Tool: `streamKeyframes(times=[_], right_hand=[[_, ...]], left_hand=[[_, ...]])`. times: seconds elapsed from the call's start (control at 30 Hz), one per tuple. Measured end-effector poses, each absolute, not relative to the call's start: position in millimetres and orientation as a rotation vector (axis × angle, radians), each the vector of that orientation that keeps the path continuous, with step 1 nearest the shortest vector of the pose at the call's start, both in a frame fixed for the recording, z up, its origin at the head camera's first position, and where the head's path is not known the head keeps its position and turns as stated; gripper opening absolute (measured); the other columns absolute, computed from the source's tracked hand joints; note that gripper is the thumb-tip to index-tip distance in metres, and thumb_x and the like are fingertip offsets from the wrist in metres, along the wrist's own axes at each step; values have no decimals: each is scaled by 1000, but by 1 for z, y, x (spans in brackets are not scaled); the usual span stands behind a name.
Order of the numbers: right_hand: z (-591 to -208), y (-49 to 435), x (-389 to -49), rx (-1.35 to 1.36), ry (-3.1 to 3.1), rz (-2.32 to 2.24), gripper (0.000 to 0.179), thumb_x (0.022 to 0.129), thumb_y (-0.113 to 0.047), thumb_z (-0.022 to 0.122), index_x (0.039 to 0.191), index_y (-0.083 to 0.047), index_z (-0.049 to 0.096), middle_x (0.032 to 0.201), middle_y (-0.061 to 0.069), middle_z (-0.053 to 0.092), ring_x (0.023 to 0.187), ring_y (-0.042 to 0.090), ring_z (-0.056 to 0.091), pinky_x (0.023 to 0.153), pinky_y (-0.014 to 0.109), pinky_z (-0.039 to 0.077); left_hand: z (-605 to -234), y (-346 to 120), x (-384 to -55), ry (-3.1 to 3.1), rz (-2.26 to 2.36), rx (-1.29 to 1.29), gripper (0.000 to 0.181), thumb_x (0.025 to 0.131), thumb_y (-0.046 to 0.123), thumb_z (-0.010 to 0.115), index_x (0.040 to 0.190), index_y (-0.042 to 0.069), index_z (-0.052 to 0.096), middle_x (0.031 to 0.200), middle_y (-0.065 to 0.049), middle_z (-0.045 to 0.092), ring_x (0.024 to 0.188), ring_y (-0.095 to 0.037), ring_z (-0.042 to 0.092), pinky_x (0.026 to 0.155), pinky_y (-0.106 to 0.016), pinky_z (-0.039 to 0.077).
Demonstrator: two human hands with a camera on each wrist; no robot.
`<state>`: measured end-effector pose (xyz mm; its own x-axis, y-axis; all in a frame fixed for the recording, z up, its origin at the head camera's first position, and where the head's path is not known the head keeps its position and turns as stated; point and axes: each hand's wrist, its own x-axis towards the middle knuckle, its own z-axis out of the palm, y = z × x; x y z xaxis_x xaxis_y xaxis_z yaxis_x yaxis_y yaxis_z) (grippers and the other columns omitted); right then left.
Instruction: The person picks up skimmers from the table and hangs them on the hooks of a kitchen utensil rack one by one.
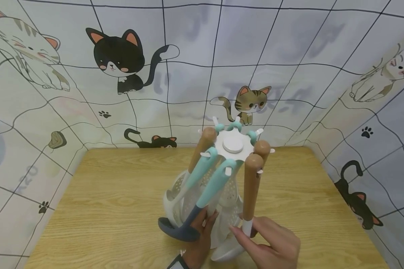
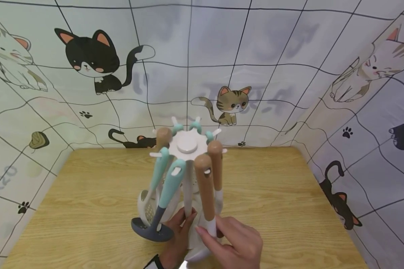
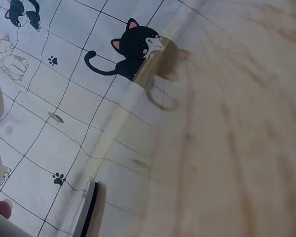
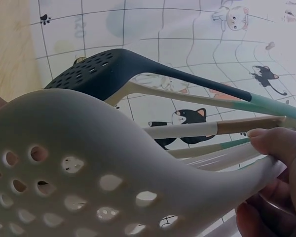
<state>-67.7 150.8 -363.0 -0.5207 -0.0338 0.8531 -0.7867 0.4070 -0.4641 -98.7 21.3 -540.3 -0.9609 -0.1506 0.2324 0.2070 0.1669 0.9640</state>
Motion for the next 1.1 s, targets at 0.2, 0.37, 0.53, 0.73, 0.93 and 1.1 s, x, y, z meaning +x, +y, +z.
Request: streamKeyframes(times=[0.2,0.37,0.53,0.73,0.93,1.1], right_hand=[[-368,148,-71,693,-1856,1150,17,73,-13,83,72,-5,68,61,-2,58,54,0,46,52,11,38],[-373,147,-73,673,-1877,1095,18,76,-16,81,77,-2,71,65,2,62,54,0,47,53,11,39],[-377,145,-76,661,-1877,1032,21,79,-20,78,79,0,71,69,4,66,53,1,47,52,10,39],[-377,142,-76,623,-1895,998,21,79,-21,78,80,-1,71,69,3,66,53,0,48,53,10,39],[-380,141,-75,593,-1926,974,21,79,-23,78,81,-3,71,67,0,64,55,-1,49,54,10,40],[-382,142,-76,583,-1926,984,21,79,-23,79,82,-4,72,69,1,65,56,0,51,55,11,41]], left_hand=[[-540,22,-99,-2249,-1927,54,31,95,37,56,121,21,62,116,10,62,107,-5,55,93,-22,42],[-542,22,-100,-2234,-1910,46,29,94,35,58,116,17,63,112,7,64,102,-5,56,89,-22,44],[-541,21,-100,-2266,-1908,47,30,94,38,57,116,18,62,113,8,64,102,-3,55,90,-22,43],[-527,20,-98,-2268,-1972,100,30,93,34,60,117,16,62,114,6,64,104,-5,55,91,-23,43],[-534,18,-99,-2247,-2003,66,29,93,37,60,115,18,63,112,7,65,102,-4,56,89,-22,44],[-539,11,-101,-2371,-1939,-24,31,94,46,53,118,26,59,115,13,61,108,-5,54,95,-24,40]])
